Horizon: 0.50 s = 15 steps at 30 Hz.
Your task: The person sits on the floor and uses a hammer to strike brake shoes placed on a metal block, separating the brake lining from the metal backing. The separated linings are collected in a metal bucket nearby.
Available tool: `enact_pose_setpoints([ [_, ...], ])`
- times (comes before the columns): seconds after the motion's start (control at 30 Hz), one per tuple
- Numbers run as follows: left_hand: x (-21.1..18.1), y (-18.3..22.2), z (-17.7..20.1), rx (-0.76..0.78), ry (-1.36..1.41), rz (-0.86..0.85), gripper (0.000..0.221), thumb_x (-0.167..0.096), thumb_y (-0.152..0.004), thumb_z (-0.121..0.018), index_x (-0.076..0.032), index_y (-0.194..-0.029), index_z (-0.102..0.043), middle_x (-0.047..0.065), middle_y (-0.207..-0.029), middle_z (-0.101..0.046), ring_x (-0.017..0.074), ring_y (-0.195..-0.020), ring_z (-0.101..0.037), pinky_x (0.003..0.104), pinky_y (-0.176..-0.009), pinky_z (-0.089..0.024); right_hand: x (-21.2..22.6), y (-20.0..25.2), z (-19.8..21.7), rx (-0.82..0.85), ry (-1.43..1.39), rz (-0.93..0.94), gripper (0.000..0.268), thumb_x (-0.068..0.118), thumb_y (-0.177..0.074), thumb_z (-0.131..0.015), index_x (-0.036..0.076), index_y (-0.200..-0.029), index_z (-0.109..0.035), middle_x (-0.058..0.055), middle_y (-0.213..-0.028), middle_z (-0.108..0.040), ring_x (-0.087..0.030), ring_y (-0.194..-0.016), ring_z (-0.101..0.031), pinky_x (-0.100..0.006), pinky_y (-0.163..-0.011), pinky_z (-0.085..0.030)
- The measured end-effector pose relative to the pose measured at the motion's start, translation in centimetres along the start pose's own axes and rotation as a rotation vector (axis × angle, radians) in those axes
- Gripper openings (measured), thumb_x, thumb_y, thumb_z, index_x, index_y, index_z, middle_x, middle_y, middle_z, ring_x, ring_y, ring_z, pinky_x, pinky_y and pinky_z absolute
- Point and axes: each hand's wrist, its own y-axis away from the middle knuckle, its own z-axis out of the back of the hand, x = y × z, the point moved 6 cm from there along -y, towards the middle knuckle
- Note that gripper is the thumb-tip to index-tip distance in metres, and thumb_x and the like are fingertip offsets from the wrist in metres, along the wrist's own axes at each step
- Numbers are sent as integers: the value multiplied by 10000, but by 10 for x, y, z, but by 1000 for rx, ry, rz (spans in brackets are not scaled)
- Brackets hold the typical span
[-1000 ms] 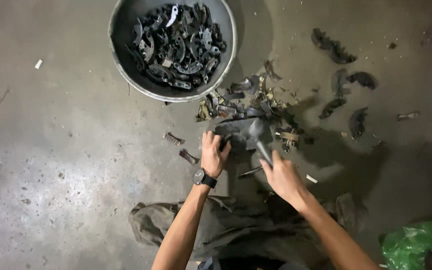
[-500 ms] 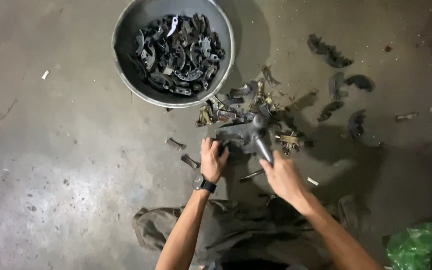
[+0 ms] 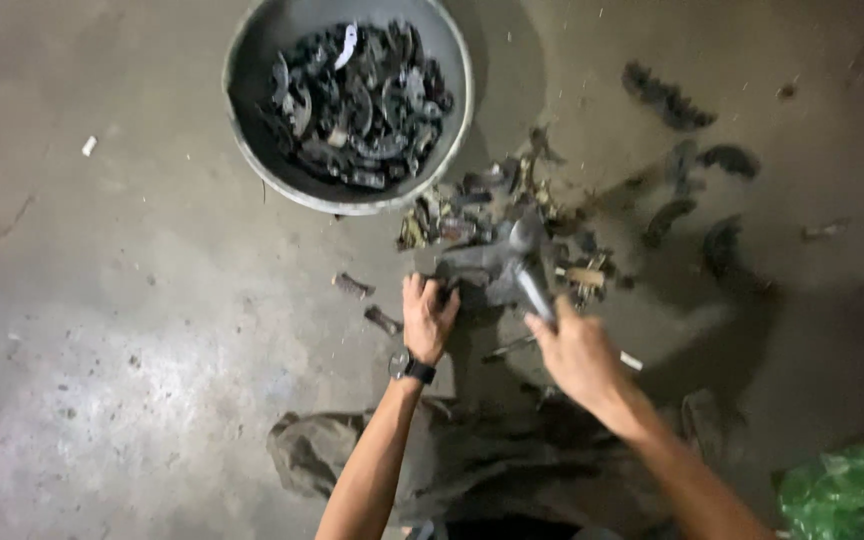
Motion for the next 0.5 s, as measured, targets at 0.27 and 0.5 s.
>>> enact_pose_setpoints([
  [0.27,2,1,0,58,9,58,244,-85,-850,-774,-1,-884,-547,186,-948,-500,405,-918,-484,492,-795,-433,28,52,19,-757,55,752,354,323,-1157,-550,-30,-1134,-527,-125,-848,-605,-210,-647,-599,-324,-538,-509],
  [0.5,3,-5,7,27,20,47,237,-77,-831,-772,8,-956,-589,182,-951,-512,397,-923,-497,483,-786,-440,6,3,9,34,-95,-214,315,319,-1059,-547,6,-1086,-563,-103,-603,-606,-226,-399,-522,-399,-339,-444],
])
